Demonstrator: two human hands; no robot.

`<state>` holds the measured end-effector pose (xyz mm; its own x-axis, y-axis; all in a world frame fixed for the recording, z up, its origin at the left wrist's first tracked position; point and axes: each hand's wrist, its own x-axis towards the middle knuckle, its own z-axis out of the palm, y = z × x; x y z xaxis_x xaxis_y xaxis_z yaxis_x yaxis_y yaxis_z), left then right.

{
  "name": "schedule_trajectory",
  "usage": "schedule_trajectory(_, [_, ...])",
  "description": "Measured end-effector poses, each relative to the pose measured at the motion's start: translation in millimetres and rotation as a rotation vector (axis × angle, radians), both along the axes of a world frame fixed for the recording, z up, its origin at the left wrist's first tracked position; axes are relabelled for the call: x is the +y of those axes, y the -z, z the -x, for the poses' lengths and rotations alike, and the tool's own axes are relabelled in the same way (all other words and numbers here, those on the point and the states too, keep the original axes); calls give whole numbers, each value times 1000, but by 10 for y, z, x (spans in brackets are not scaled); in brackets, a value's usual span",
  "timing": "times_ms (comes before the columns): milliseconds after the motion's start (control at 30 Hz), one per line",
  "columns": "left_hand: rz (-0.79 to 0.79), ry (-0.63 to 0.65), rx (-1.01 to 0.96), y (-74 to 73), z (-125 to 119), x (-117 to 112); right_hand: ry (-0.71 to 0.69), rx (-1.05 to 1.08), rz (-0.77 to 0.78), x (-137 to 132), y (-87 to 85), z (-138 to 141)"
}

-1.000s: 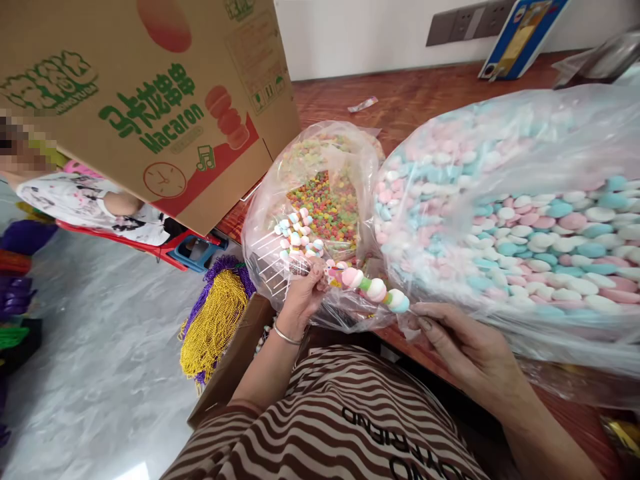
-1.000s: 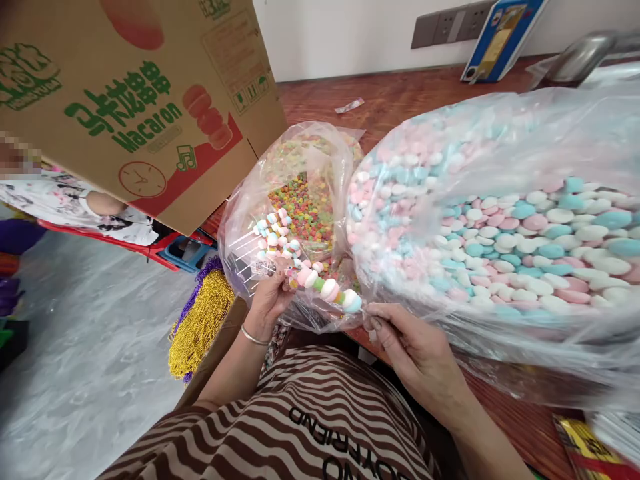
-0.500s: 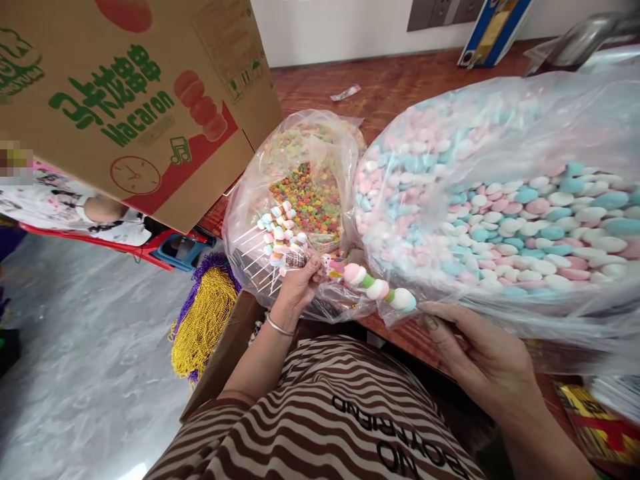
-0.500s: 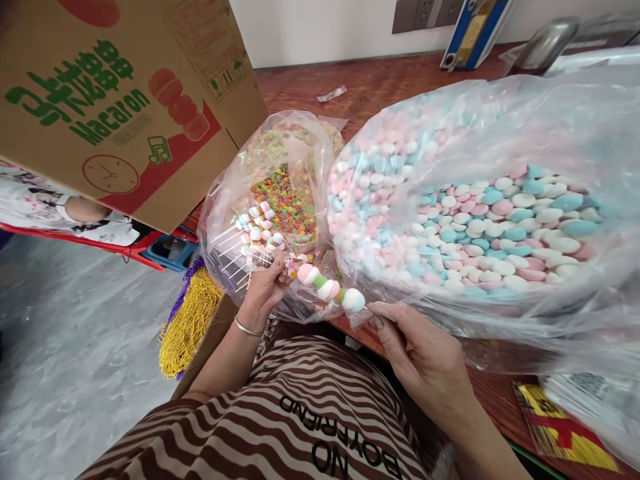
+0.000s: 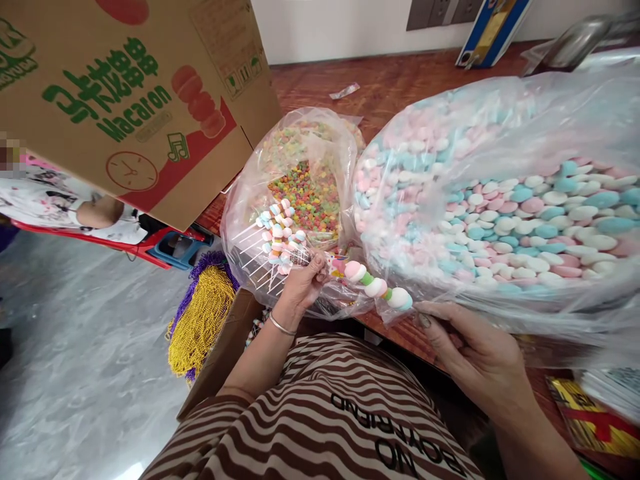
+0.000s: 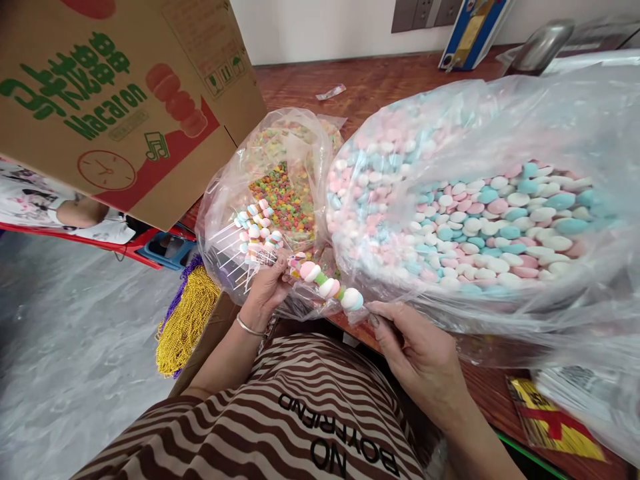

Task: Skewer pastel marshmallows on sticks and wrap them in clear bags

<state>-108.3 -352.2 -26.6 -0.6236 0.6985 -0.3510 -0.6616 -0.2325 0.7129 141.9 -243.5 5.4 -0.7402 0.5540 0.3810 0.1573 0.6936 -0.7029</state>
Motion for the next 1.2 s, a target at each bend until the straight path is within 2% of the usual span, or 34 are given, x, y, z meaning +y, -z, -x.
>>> schedule_trajectory(200, [-14, 20, 122, -63, -1, 2, -1, -15, -87, -25, -78, -5])
schedule_trajectory(367, [-51, 80, 272, -70, 26, -4, -55, -66, 75, 7, -78, -41])
schedule_trajectory(500, [-7, 108, 274, -70, 19, 20, -114, -114, 219, 31, -16, -87])
schedule_trajectory(567, [23, 125, 284, -77, -3, 40, -104, -105, 230, 11, -2, -88])
schedule_trajectory(667, [53, 129, 293, -96, -56, 84, -7, -39, 130, -62, -6, -50])
schedule_trajectory(833, [157, 35, 243, -159, -171, 200, 80, 47, -174, -168, 22, 50])
schedule_trajectory(933, [71, 56, 191, -217, -239, 290, 86, 79, -311, -200, 86, 91])
schedule_trajectory(1033, [-55, 100, 67, -273, -312, 381, 125, 101, -380, -237, 171, 128])
schedule_trajectory(1200, [-220, 65, -122, -308, -452, 507, 251, 76, -541, -310, 329, 194])
